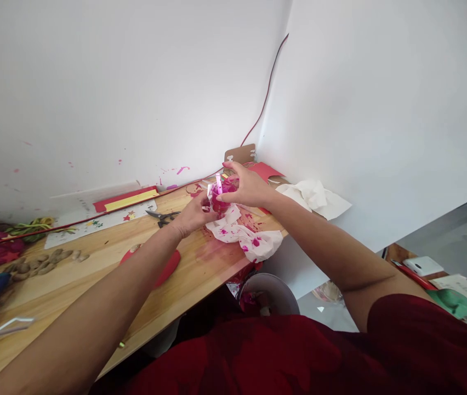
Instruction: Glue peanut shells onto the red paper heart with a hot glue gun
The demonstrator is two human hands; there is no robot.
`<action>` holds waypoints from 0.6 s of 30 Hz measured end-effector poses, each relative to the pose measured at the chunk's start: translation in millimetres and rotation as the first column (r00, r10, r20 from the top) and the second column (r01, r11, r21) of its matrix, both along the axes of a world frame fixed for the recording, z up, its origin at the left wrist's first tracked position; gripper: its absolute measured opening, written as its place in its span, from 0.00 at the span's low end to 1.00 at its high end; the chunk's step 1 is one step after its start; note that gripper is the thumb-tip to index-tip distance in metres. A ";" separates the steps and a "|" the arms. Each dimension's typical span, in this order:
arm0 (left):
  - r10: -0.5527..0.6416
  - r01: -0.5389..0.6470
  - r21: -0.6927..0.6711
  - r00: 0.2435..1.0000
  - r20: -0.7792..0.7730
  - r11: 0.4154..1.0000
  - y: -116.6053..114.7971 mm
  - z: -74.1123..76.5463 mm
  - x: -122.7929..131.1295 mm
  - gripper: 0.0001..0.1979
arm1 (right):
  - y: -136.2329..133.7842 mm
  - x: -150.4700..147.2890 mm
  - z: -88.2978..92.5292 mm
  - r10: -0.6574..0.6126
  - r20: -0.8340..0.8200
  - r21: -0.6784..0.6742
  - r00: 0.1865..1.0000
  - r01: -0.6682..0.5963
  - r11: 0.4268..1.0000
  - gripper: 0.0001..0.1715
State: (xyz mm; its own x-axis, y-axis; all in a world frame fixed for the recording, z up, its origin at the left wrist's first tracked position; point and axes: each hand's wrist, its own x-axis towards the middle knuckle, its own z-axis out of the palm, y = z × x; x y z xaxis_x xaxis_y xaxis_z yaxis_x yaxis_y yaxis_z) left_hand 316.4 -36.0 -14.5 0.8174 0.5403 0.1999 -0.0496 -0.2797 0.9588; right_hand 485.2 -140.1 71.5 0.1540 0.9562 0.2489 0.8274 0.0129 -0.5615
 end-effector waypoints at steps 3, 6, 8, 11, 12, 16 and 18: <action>0.113 -0.111 0.134 0.994 -0.012 0.985 -5.1 0.2 5.8 0.30 | 0.1 -2.1 -0.4 -0.038 0.007 -0.012 0.999 0.038 0.999 0.56; 0.177 -0.169 0.213 0.984 -0.018 0.962 -8.7 -1.3 9.0 0.27 | -0.3 -4.0 -0.9 -0.073 0.015 -0.022 0.997 0.074 0.997 0.56; 0.174 -0.167 0.205 0.985 -0.014 0.964 -8.0 -3.5 9.0 0.27 | -0.9 -3.6 -1.2 -0.079 0.014 -0.031 0.997 0.080 0.996 0.56; 0.119 -0.122 0.146 0.992 0.031 0.982 -3.3 -7.7 7.5 0.23 | -1.7 -0.1 -2.9 -0.081 0.019 -0.025 0.997 0.082 0.996 0.57; 0.098 -0.104 0.125 0.994 0.053 0.987 -1.5 -8.8 7.1 0.22 | -1.9 1.5 -4.1 -0.083 0.023 -0.019 0.996 0.083 0.996 0.57; 0.113 -0.114 0.001 0.988 0.105 0.993 1.3 -8.5 6.8 0.18 | -2.8 7.6 -10.5 -0.100 0.027 -0.026 0.995 0.100 0.995 0.58; 0.159 -0.153 -0.064 0.982 0.101 0.986 -0.1 -5.6 7.4 0.16 | -3.4 9.9 -13.7 -0.106 0.024 -0.033 0.994 0.106 0.994 0.57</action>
State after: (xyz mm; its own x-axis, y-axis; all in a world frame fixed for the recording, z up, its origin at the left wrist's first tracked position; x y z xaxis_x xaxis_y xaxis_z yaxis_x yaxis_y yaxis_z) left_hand 323.8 -36.1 -20.1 0.6984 0.6720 0.2463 -0.1111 -0.2382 0.9649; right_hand 495.1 -143.5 57.7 0.2497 0.9428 0.2211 0.8353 -0.0942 -0.5416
